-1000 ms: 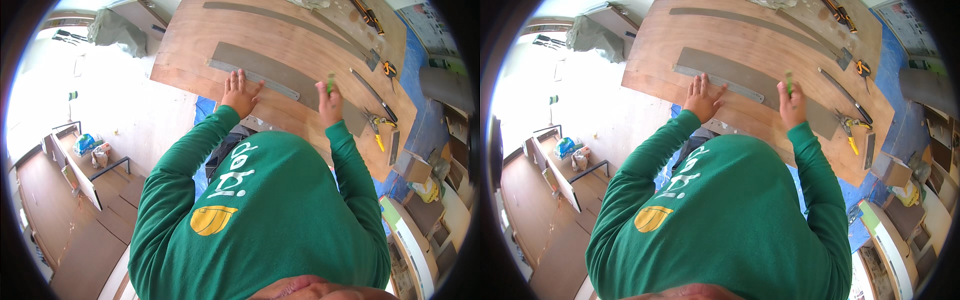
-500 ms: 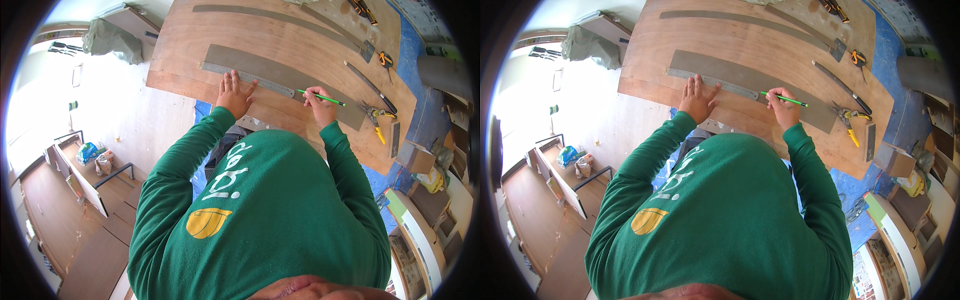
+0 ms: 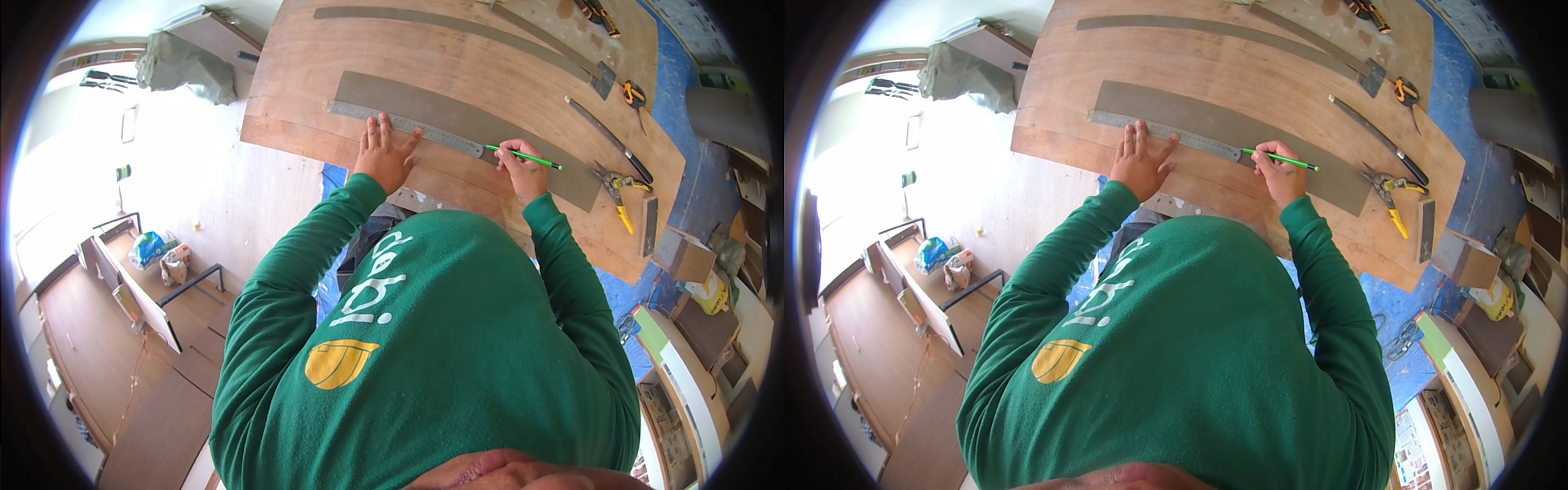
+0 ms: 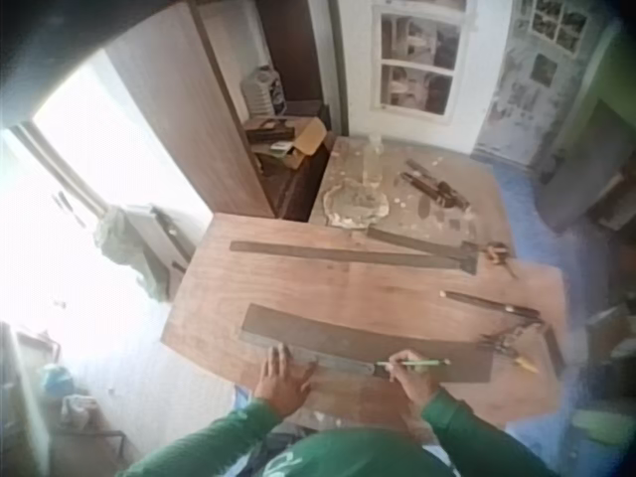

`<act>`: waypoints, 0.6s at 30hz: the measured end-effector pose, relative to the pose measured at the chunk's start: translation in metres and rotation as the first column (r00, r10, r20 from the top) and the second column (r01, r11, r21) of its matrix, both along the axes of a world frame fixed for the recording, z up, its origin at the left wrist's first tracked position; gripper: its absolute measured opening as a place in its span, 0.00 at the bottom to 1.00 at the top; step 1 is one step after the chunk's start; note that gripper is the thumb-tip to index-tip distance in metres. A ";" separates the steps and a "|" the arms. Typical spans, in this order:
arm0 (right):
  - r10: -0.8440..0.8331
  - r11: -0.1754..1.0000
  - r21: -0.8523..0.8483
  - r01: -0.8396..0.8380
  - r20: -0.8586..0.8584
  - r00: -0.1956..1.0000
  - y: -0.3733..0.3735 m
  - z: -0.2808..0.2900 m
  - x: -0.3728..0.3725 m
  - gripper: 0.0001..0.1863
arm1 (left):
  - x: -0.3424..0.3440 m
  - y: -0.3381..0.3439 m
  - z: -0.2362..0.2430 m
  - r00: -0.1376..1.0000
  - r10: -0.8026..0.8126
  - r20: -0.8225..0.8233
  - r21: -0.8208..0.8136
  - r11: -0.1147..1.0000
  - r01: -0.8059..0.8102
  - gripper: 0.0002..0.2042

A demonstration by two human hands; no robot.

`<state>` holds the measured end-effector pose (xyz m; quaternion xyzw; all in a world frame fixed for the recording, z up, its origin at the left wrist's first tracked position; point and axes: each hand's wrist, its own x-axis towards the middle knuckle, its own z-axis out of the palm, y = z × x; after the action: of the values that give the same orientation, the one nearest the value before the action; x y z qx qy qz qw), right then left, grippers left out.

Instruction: The person measures a wooden board with a tape measure and marks it with a pencil using a metal ruler as a guide. They then place a dark rectangular strip on the board and mark its edges with the pencil.

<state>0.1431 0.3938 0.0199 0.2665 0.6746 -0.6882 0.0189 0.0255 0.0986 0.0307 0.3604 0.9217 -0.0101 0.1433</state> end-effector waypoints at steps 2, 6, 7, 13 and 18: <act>0.005 1.000 -0.002 -0.005 -0.001 1.000 -0.001 -0.001 -0.001 0.07 | 0.000 -0.001 -0.001 1.000 0.001 0.000 0.005 1.000 -0.001 0.29; 0.030 0.999 0.041 -0.030 0.010 1.000 -0.010 0.004 -0.008 0.07 | 0.000 -0.001 0.000 1.000 0.006 0.007 -0.002 1.000 -0.006 0.29; 0.039 0.997 0.062 -0.039 0.014 0.999 -0.015 0.005 -0.011 0.08 | 0.000 -0.001 0.001 1.000 0.009 0.011 -0.006 1.000 -0.009 0.29; 0.213 0.922 0.351 -0.162 -0.111 0.971 -0.047 -0.001 -0.050 0.09 | -0.001 0.001 0.005 1.000 -0.006 -0.001 -0.023 1.000 0.006 0.29; 0.302 0.906 0.349 -0.239 -0.139 0.943 -0.081 0.001 -0.089 0.08 | -0.003 0.000 0.003 0.998 0.006 0.056 0.051 0.999 -0.008 0.31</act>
<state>0.0538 0.3128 0.0207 0.1027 0.8086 -0.5793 0.0058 0.0225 0.0983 0.0334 0.3609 0.9185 0.0240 0.1600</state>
